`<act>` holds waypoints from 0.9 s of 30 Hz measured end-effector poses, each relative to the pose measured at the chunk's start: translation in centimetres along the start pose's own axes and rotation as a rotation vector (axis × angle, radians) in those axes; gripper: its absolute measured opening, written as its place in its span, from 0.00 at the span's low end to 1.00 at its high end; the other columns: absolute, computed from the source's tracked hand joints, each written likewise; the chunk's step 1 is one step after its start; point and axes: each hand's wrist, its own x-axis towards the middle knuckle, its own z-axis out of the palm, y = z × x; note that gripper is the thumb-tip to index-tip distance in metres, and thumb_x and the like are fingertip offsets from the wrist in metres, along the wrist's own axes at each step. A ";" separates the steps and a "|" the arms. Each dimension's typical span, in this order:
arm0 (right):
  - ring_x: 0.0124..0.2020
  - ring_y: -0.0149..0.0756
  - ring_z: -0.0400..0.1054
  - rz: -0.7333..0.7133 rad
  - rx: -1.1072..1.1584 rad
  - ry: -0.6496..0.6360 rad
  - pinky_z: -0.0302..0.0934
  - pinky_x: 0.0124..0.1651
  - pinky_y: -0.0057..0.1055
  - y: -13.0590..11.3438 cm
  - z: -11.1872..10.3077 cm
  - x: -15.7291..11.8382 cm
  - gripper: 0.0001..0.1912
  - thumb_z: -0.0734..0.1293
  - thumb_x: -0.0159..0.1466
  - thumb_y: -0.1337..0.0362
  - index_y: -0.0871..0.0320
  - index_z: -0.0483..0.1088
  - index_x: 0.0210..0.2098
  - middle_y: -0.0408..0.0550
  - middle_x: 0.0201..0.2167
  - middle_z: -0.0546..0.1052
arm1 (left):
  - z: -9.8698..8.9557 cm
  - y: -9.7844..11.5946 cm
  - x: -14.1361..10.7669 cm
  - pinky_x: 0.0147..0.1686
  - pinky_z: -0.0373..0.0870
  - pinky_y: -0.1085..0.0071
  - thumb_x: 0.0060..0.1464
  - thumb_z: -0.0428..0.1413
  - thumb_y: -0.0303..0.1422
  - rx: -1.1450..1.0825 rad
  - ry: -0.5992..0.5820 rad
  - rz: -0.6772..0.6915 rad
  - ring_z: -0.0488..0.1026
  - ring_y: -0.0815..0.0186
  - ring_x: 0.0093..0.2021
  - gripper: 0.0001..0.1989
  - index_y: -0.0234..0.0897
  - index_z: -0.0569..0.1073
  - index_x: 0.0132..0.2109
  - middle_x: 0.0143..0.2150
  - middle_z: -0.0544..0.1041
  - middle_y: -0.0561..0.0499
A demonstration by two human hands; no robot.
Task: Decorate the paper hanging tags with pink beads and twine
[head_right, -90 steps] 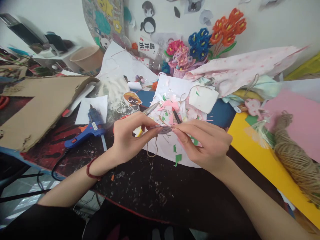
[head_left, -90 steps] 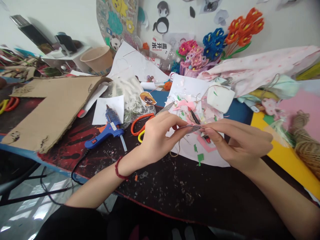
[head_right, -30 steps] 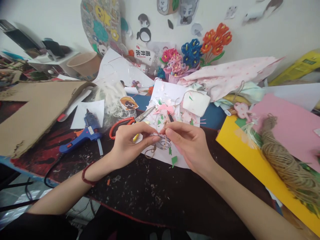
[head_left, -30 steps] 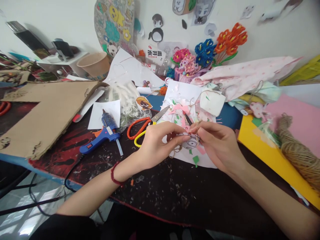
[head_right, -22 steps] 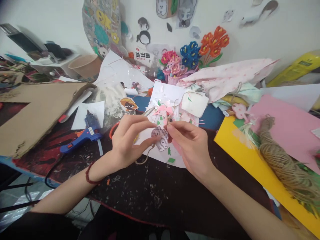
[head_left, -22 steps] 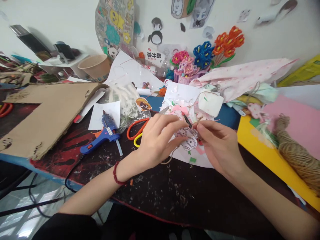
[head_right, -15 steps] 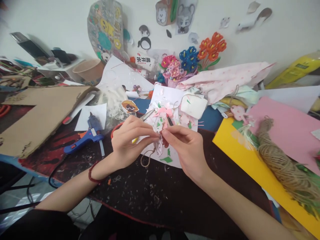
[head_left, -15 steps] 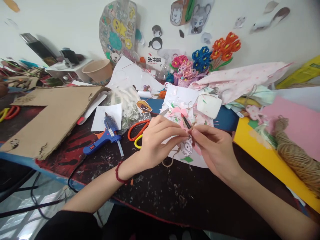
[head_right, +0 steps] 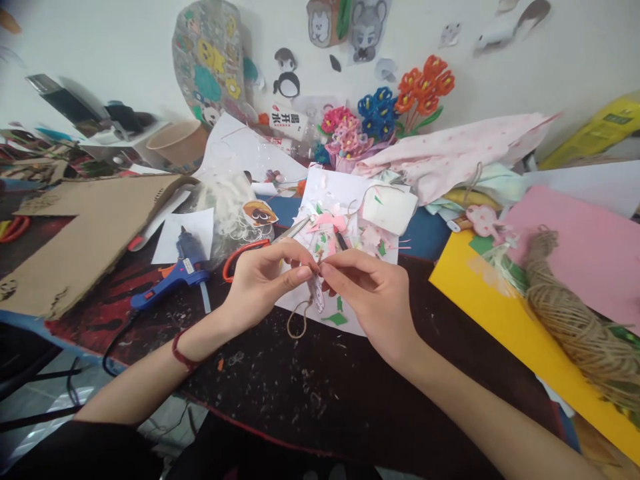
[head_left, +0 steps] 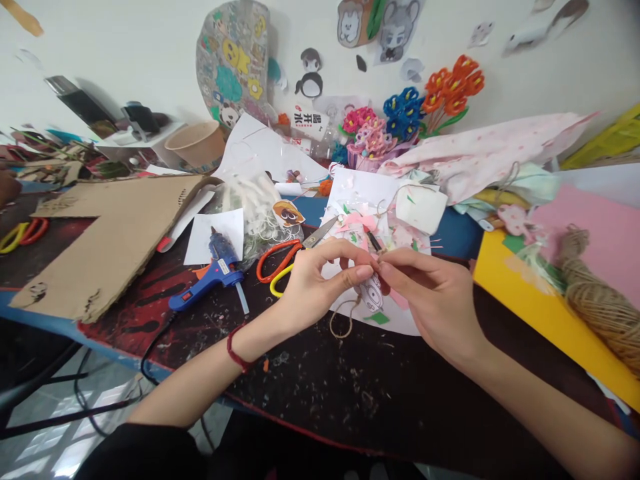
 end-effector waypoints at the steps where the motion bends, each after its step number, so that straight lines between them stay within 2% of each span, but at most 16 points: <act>1: 0.29 0.28 0.70 -0.007 -0.001 0.000 0.68 0.33 0.26 -0.1 0.0 0.1 0.03 0.73 0.61 0.64 0.52 0.80 0.35 0.42 0.30 0.77 | 0.0 0.1 0.0 0.39 0.68 0.69 0.57 0.62 0.33 0.018 0.014 -0.006 0.72 0.69 0.35 0.04 0.37 0.78 0.36 0.34 0.80 0.51; 5: 0.30 0.28 0.72 -0.032 -0.056 -0.017 0.70 0.35 0.26 -0.4 -0.1 0.2 0.03 0.72 0.61 0.65 0.53 0.80 0.35 0.42 0.31 0.78 | -0.1 0.3 0.0 0.37 0.67 0.71 0.54 0.64 0.32 0.048 0.059 -0.041 0.71 0.70 0.33 0.04 0.37 0.79 0.33 0.32 0.80 0.53; 9: 0.29 0.27 0.72 -0.043 -0.131 -0.037 0.69 0.35 0.24 -0.8 -0.2 0.2 0.02 0.72 0.61 0.65 0.54 0.79 0.34 0.42 0.29 0.78 | -0.2 0.4 -0.1 0.36 0.68 0.71 0.52 0.66 0.32 -0.002 0.052 -0.089 0.73 0.70 0.32 0.05 0.38 0.78 0.32 0.31 0.80 0.54; 13: 0.28 0.26 0.72 -0.074 -0.227 -0.060 0.68 0.33 0.24 -1.1 -0.4 0.4 0.02 0.72 0.61 0.64 0.54 0.78 0.32 0.41 0.27 0.78 | -0.4 0.6 -0.1 0.35 0.66 0.70 0.50 0.68 0.34 0.081 0.077 -0.124 0.71 0.70 0.31 0.08 0.38 0.77 0.29 0.29 0.79 0.54; 16: 0.29 0.28 0.72 -0.111 -0.307 -0.065 0.69 0.34 0.25 -1.2 -0.5 0.5 0.01 0.72 0.61 0.65 0.54 0.78 0.32 0.41 0.28 0.78 | -0.5 0.7 0.0 0.34 0.64 0.70 0.50 0.68 0.35 0.159 0.068 -0.081 0.70 0.71 0.31 0.08 0.38 0.77 0.29 0.30 0.79 0.54; 21: 0.33 0.34 0.74 -0.191 -0.426 -0.094 0.68 0.34 0.32 -0.9 -0.8 0.7 0.03 0.71 0.62 0.63 0.54 0.78 0.33 0.45 0.32 0.80 | -0.7 0.6 -0.2 0.36 0.62 0.67 0.51 0.67 0.35 0.348 0.043 0.092 0.68 0.70 0.31 0.07 0.39 0.78 0.30 0.30 0.79 0.55; 24: 0.37 0.37 0.75 -0.248 -0.476 -0.135 0.69 0.37 0.34 -0.7 -1.0 0.8 0.04 0.70 0.63 0.64 0.54 0.78 0.35 0.47 0.35 0.81 | -0.8 0.4 -0.2 0.36 0.62 0.67 0.51 0.67 0.36 0.378 0.023 0.087 0.69 0.70 0.32 0.07 0.40 0.78 0.31 0.30 0.80 0.56; 27: 0.38 0.36 0.75 -0.294 -0.508 -0.172 0.69 0.38 0.33 -0.7 -1.1 0.8 0.04 0.69 0.63 0.65 0.54 0.78 0.36 0.46 0.37 0.81 | -0.8 0.3 -0.1 0.35 0.62 0.68 0.51 0.67 0.36 0.354 0.017 0.034 0.69 0.72 0.30 0.07 0.39 0.78 0.30 0.29 0.79 0.57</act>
